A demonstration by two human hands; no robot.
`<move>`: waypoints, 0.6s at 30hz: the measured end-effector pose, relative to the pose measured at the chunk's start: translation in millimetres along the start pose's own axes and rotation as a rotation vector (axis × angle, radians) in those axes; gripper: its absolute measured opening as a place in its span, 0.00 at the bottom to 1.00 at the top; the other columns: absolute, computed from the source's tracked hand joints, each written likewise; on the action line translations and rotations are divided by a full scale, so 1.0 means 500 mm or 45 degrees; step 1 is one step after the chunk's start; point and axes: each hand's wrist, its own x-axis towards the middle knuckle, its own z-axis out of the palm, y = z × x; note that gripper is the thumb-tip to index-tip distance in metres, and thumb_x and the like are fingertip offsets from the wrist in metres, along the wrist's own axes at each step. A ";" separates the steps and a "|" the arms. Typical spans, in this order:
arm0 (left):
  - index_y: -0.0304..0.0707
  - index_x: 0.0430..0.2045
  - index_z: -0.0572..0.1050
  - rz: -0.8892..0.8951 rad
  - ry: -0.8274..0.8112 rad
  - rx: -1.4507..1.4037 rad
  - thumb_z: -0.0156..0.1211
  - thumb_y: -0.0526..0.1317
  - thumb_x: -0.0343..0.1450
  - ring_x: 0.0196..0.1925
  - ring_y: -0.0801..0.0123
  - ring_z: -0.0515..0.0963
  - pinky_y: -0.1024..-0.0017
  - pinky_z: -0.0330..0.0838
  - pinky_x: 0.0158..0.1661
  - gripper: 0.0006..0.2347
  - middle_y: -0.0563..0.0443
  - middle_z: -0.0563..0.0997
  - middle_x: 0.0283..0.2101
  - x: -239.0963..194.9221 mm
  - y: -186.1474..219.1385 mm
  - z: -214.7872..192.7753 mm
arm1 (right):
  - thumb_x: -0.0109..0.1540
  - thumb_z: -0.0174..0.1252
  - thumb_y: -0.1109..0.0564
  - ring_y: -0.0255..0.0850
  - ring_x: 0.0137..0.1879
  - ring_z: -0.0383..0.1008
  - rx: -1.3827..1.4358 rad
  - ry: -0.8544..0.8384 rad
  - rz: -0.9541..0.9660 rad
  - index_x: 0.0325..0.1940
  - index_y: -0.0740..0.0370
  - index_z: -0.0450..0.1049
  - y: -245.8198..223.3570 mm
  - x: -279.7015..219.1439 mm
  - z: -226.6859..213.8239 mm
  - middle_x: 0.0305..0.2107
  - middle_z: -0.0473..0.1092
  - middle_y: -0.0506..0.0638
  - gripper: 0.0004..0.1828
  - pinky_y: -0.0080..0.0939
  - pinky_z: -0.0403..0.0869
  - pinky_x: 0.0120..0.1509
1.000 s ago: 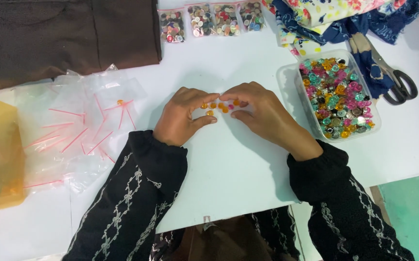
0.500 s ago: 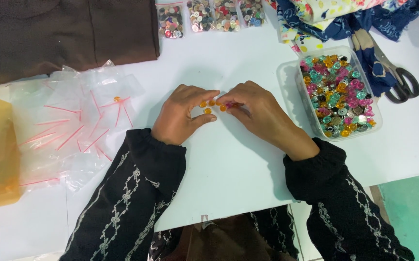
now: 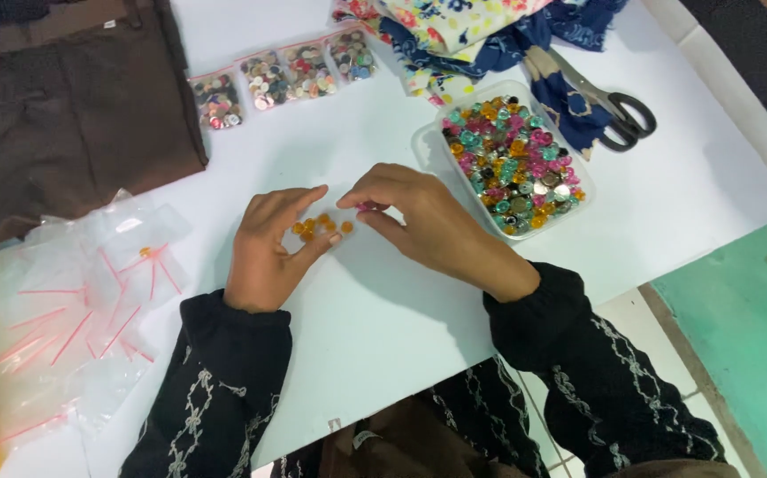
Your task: The person sorts small buttons by color on a white table, then places them into small clear plastic bags and seals them. The person first handles light blue buttons and then orange buttons, arranging them in rows before bagging.
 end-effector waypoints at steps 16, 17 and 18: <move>0.37 0.36 0.82 0.479 -0.370 0.301 0.62 0.26 0.66 0.41 0.46 0.75 0.51 0.70 0.41 0.10 0.42 0.80 0.35 0.262 0.067 0.354 | 0.66 0.58 0.68 0.48 0.39 0.77 -0.668 0.007 0.252 0.46 0.65 0.80 0.085 -0.093 -0.279 0.39 0.75 0.56 0.07 0.46 0.75 0.42; 0.39 0.29 0.84 0.423 -0.395 0.444 0.60 0.21 0.61 0.35 0.39 0.73 0.44 0.71 0.28 0.12 0.39 0.79 0.27 0.270 0.059 0.375 | 0.64 0.58 0.69 0.51 0.43 0.78 -0.714 -0.079 0.246 0.47 0.65 0.81 0.099 -0.098 -0.279 0.40 0.77 0.56 0.10 0.48 0.76 0.44; 0.39 0.29 0.84 0.423 -0.400 0.443 0.60 0.21 0.61 0.35 0.39 0.73 0.44 0.71 0.28 0.12 0.39 0.79 0.27 0.275 0.050 0.386 | 0.64 0.58 0.69 0.51 0.43 0.78 -0.710 -0.078 0.250 0.47 0.65 0.81 0.102 -0.096 -0.275 0.40 0.77 0.56 0.10 0.48 0.76 0.44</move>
